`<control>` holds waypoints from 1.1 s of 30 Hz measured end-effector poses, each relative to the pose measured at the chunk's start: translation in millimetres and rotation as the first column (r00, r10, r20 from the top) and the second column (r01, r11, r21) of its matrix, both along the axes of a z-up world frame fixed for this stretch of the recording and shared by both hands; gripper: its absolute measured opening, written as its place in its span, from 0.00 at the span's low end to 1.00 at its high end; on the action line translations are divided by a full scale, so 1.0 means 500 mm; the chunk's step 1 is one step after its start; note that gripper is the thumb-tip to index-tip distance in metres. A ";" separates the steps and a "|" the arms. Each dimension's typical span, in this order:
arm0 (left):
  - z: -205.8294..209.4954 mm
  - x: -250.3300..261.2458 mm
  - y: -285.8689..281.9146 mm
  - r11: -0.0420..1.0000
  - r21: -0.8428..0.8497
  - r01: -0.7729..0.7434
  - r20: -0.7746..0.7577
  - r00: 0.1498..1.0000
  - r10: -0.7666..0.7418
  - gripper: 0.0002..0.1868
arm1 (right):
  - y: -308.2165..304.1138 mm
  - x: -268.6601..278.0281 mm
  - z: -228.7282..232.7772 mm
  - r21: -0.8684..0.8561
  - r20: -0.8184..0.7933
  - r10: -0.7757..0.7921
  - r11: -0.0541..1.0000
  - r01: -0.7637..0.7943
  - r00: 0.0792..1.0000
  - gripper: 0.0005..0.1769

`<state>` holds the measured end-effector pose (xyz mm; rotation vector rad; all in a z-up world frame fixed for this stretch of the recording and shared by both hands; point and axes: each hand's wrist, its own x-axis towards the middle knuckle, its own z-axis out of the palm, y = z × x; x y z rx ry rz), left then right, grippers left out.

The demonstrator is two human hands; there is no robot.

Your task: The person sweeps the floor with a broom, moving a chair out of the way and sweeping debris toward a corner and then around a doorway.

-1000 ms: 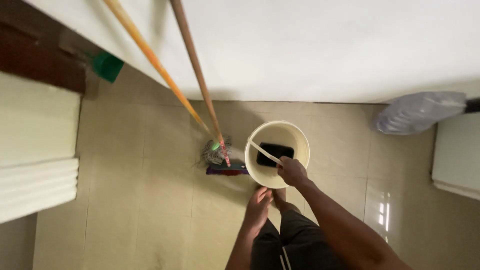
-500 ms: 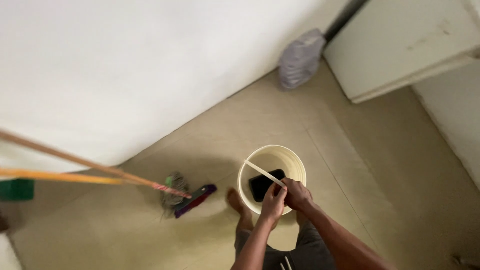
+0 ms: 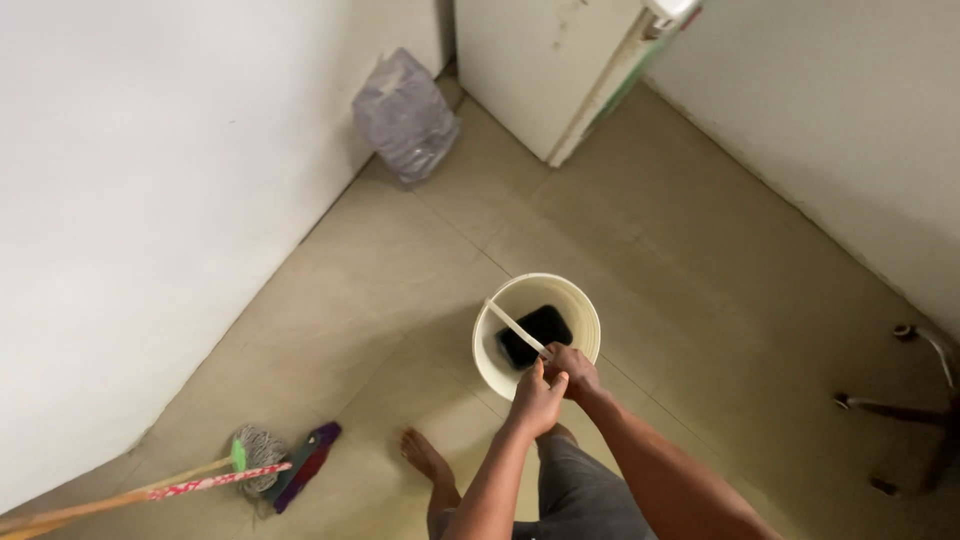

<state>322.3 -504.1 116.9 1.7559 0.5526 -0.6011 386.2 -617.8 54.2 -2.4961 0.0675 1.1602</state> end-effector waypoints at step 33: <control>0.255 -0.209 0.149 0.871 0.072 -0.487 0.015 0.873 0.487 0.27 | 0.107 0.094 0.267 0.573 0.162 0.422 0.696 -0.433 0.892 0.21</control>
